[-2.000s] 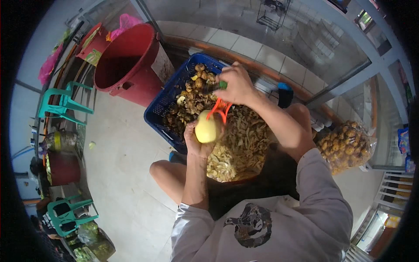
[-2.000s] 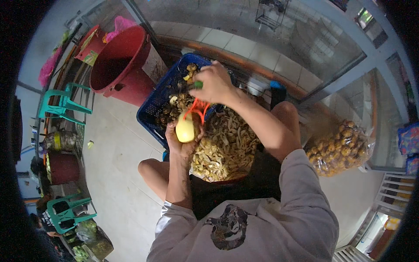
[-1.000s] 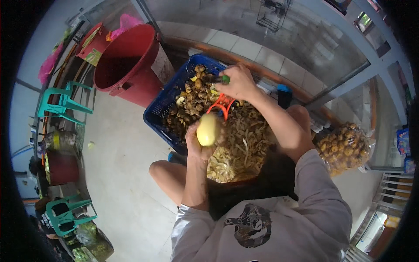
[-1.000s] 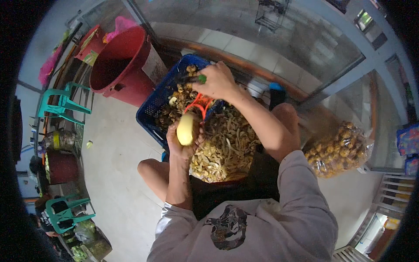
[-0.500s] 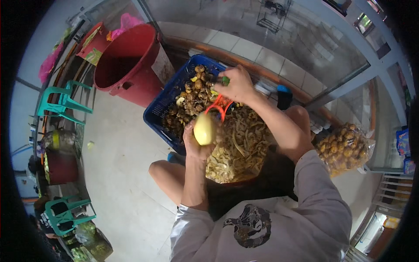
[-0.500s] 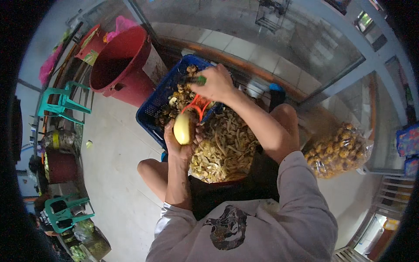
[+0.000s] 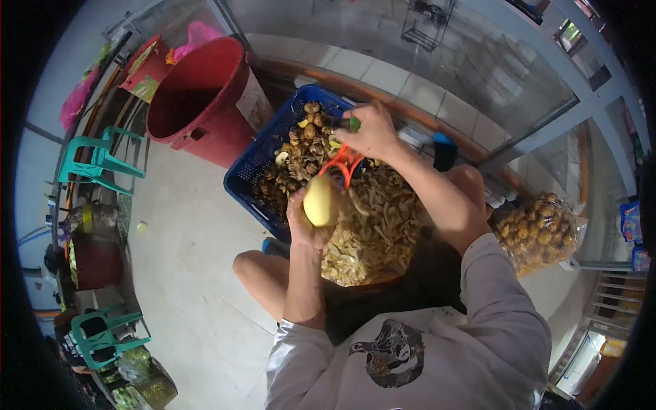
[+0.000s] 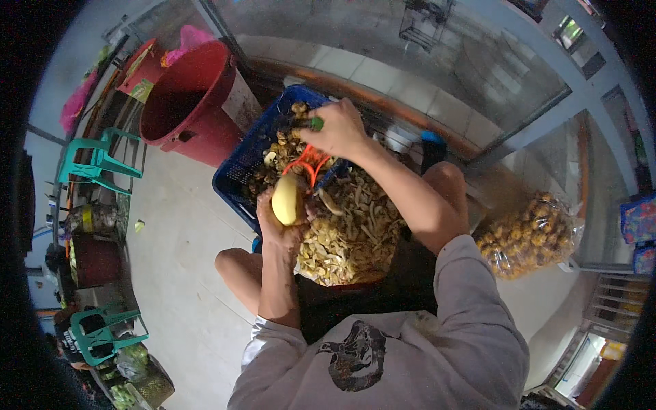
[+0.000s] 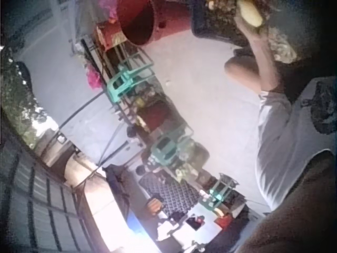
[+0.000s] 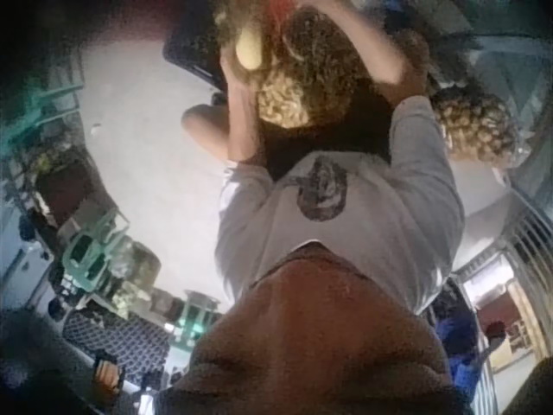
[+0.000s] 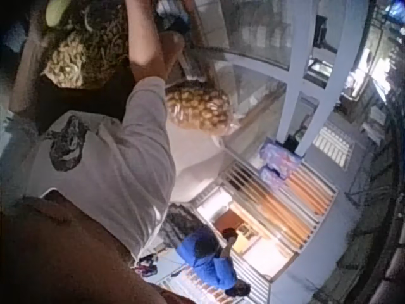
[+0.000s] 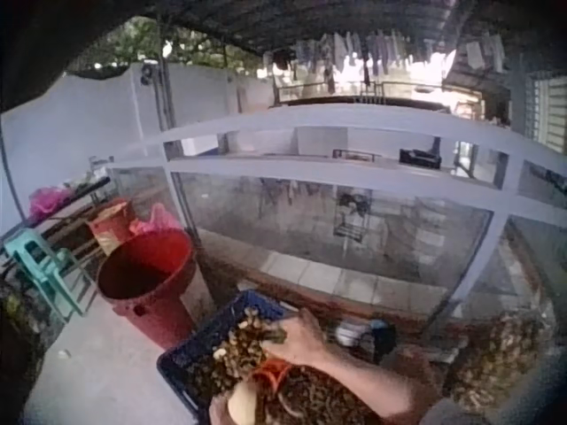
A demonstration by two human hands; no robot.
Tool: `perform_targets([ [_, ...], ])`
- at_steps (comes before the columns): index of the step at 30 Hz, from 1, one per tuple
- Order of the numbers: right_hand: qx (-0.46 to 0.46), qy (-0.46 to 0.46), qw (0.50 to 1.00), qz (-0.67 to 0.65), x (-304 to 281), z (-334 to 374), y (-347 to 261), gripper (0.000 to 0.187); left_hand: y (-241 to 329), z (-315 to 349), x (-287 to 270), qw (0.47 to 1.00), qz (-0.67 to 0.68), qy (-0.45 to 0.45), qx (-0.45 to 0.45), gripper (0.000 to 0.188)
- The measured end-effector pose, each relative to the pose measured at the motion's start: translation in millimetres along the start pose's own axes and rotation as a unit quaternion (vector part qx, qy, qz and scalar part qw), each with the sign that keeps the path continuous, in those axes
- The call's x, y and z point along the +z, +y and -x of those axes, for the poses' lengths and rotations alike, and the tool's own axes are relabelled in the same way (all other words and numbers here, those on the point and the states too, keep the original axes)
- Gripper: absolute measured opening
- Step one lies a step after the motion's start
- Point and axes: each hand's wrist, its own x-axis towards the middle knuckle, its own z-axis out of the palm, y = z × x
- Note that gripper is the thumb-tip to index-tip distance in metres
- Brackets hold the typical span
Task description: The person peels potatoes using a red peeler over a blue crate filled with potato peels.
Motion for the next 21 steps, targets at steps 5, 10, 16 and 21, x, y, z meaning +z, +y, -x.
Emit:
perform_targets([
  [5, -0.345, 0.087, 0.931, 0.077, 9, 40, -47, 0.016, -3, 1, 23, 0.994, 0.059, 0.087, 0.026, 0.046],
  [10, -0.185, 0.046, 0.973, 0.127, -6, 6, -4, 0.024, -2, 7, 8, 0.998, -0.03, -0.028, -0.047, 0.047],
  [16, -0.093, 0.05, 0.994, 0.018, -2, 1, 1, 0.027, 5, 1, 2, 0.996, 0.017, -0.068, -0.048, 0.054],
  [21, -0.36, 0.077, 0.929, 0.044, 15, 42, -42, 0.013, -4, 4, 13, 0.999, 0.013, 0.031, 0.04, 0.05],
])
